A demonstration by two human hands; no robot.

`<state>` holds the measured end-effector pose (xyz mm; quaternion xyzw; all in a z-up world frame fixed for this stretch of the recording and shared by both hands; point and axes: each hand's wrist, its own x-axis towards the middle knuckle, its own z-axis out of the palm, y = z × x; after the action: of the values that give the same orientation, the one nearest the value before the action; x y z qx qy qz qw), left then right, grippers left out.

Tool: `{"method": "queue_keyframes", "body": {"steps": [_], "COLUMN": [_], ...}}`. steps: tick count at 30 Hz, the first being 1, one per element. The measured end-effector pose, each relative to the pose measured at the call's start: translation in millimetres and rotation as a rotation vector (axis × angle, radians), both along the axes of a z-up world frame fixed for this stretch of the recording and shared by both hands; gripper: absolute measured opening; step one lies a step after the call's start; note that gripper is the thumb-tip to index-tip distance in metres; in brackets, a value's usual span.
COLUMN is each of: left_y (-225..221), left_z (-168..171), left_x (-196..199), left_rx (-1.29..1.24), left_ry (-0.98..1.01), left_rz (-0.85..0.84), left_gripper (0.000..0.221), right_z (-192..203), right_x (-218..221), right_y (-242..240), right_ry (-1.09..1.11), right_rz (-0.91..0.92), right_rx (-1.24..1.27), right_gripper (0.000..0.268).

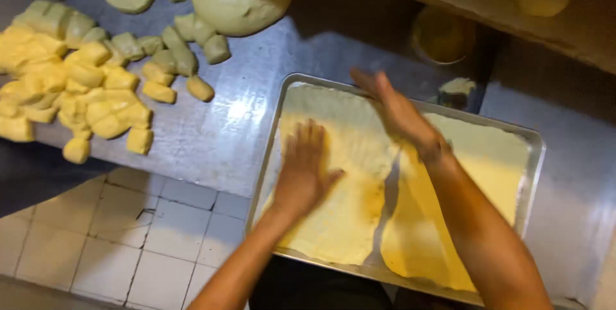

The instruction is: Flattening dough on a baking tray and using a plastic tool to poke a pattern of holes into the surface.

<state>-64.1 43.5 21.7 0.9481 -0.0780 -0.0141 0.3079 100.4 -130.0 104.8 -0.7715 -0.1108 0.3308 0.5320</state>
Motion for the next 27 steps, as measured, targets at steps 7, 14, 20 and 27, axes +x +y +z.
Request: {"method": "queue_keyframes", "body": {"steps": [7,14,20,27], "left_y": [-116,-84,-64,-48], "left_z": [-60,-14,-56,-63], "left_x": [-42,-45,-43,-60], "left_rx": [-0.089,-0.127,-0.012,-0.095], "left_ry": [0.145,0.154,0.192,0.218], "left_rz": [-0.113,-0.145,-0.154,0.075], "left_gripper": [0.097,0.095,0.085,0.080], "right_z": [-76,-62,-55,-44], "right_x": [-134,-144,-179,-173], "right_y": [-83,-96,-91,-51], "right_ry": [-0.583,-0.804,-0.929,-0.730], "right_rz": [0.154,0.436,0.456,0.429], "right_rx": [-0.450,-0.882,-0.751,-0.753], "right_gripper": [0.075,0.066,0.069,0.068]}}
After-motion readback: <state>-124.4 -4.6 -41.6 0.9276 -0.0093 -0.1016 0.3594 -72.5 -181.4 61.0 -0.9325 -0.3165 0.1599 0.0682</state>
